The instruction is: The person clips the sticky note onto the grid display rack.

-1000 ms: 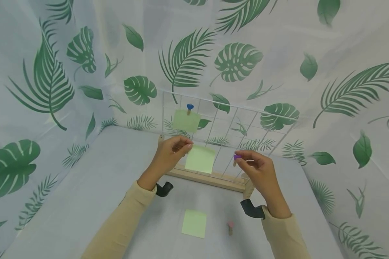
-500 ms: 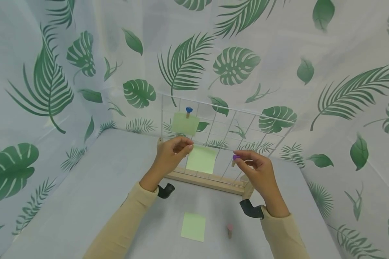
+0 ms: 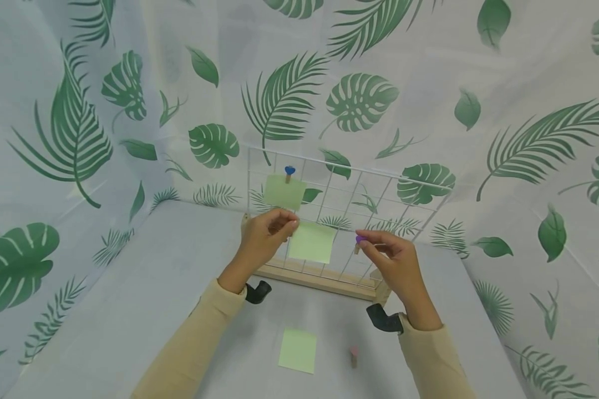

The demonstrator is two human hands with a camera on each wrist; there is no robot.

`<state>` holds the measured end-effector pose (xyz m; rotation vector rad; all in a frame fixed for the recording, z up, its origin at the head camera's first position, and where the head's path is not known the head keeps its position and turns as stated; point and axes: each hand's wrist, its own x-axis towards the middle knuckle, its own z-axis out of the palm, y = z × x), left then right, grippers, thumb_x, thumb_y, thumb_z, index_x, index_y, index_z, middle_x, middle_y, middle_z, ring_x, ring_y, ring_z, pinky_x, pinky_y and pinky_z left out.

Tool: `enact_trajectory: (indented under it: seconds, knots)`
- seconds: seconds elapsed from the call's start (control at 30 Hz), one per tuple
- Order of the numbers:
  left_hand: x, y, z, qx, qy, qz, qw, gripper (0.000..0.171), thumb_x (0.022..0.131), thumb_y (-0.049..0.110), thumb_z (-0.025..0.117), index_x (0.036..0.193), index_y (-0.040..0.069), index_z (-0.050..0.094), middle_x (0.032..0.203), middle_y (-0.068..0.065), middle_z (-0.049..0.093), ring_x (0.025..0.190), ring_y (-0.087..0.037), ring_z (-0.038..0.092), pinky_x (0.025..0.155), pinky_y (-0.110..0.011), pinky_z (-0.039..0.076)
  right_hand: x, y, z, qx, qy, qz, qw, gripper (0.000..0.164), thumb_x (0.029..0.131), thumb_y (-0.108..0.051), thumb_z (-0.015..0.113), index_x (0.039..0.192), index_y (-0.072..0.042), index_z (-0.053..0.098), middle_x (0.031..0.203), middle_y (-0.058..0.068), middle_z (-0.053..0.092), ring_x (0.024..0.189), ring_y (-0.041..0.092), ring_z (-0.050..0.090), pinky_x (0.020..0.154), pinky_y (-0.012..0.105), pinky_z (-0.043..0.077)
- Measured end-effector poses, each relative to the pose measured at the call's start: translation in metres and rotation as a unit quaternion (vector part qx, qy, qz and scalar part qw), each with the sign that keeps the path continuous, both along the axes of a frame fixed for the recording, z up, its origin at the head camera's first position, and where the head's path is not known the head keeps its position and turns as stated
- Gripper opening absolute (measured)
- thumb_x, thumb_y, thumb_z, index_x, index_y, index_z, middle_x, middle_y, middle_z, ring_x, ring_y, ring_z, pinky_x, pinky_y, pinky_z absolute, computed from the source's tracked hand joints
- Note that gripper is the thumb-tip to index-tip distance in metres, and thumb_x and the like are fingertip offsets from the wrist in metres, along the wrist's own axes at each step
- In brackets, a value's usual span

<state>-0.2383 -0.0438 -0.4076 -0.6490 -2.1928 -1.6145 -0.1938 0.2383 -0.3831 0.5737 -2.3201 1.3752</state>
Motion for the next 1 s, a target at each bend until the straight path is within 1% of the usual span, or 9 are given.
enact_trajectory:
  seconds: [0.1, 0.17, 0.27, 0.53, 0.77, 0.9, 1.0]
  knots:
    - [-0.001, 0.000, 0.003, -0.004, 0.008, 0.000, 1.0000, 0.013, 0.107, 0.012, 0.070, 0.110, 0.001, 0.076, 0.093, -0.010, 0.077, 0.075, -0.028, 0.073, 0.068, -0.024, 0.059, -0.001, -0.001, 0.002, 0.002, 0.002, -0.001, 1.000, 0.018, 0.101, 0.006, 0.069, 0.116, 0.007, 0.078, 0.109, 0.022, 0.078, 0.099, -0.003, 0.066, 0.091, 0.013, 0.052]
    - [-0.001, 0.001, 0.005, -0.006, 0.011, 0.001, 0.9999, 0.014, 0.107, 0.013, 0.070, 0.110, 0.001, 0.076, 0.092, -0.010, 0.077, 0.075, -0.030, 0.073, 0.068, -0.024, 0.058, -0.002, -0.001, 0.003, 0.002, 0.003, -0.001, 1.000, 0.017, 0.101, 0.006, 0.069, 0.116, 0.008, 0.077, 0.109, 0.025, 0.077, 0.099, -0.003, 0.066, 0.091, 0.013, 0.052]
    - [-0.001, 0.001, 0.008, -0.006, 0.012, 0.004, 0.9999, 0.014, 0.107, 0.014, 0.070, 0.110, 0.001, 0.076, 0.092, -0.010, 0.076, 0.075, -0.031, 0.072, 0.067, -0.024, 0.057, -0.003, -0.002, 0.005, 0.002, 0.001, -0.003, 1.000, 0.017, 0.101, 0.006, 0.069, 0.116, 0.008, 0.077, 0.109, 0.026, 0.076, 0.099, -0.003, 0.065, 0.091, 0.013, 0.052]
    - [-0.002, 0.003, 0.011, -0.009, 0.001, 0.006, 0.9999, 0.016, 0.108, 0.017, 0.070, 0.112, 0.003, 0.076, 0.091, -0.006, 0.075, 0.075, -0.021, 0.070, 0.068, -0.025, 0.058, -0.004, -0.002, 0.007, -0.001, -0.011, -0.005, 1.000, 0.016, 0.101, 0.005, 0.070, 0.116, 0.009, 0.076, 0.111, 0.027, 0.076, 0.103, -0.002, 0.064, 0.091, 0.014, 0.052]
    - [-0.005, 0.005, 0.013, -0.013, 0.007, 0.001, 0.9999, 0.016, 0.107, 0.016, 0.071, 0.114, 0.003, 0.076, 0.092, -0.006, 0.075, 0.074, -0.016, 0.067, 0.069, -0.025, 0.057, -0.007, -0.003, 0.009, 0.001, -0.016, -0.007, 1.000, 0.016, 0.102, 0.005, 0.069, 0.115, 0.009, 0.076, 0.111, 0.026, 0.076, 0.102, -0.002, 0.064, 0.091, 0.013, 0.052]
    - [-0.007, 0.006, 0.013, -0.011, 0.006, 0.000, 0.9999, 0.016, 0.107, 0.017, 0.071, 0.113, 0.004, 0.077, 0.091, -0.005, 0.075, 0.074, -0.014, 0.067, 0.068, -0.025, 0.056, -0.008, -0.004, 0.010, 0.003, -0.012, -0.010, 1.000, 0.016, 0.102, 0.005, 0.069, 0.116, 0.008, 0.076, 0.111, 0.025, 0.076, 0.102, -0.003, 0.064, 0.091, 0.013, 0.052]
    - [-0.007, 0.007, 0.015, -0.006, 0.007, -0.003, 1.0000, 0.016, 0.107, 0.017, 0.071, 0.113, 0.003, 0.076, 0.091, -0.005, 0.075, 0.074, -0.017, 0.068, 0.068, -0.025, 0.056, -0.009, -0.004, 0.011, 0.004, -0.007, -0.011, 1.000, 0.016, 0.102, 0.005, 0.069, 0.116, 0.008, 0.076, 0.111, 0.025, 0.076, 0.102, -0.004, 0.064, 0.091, 0.013, 0.052]
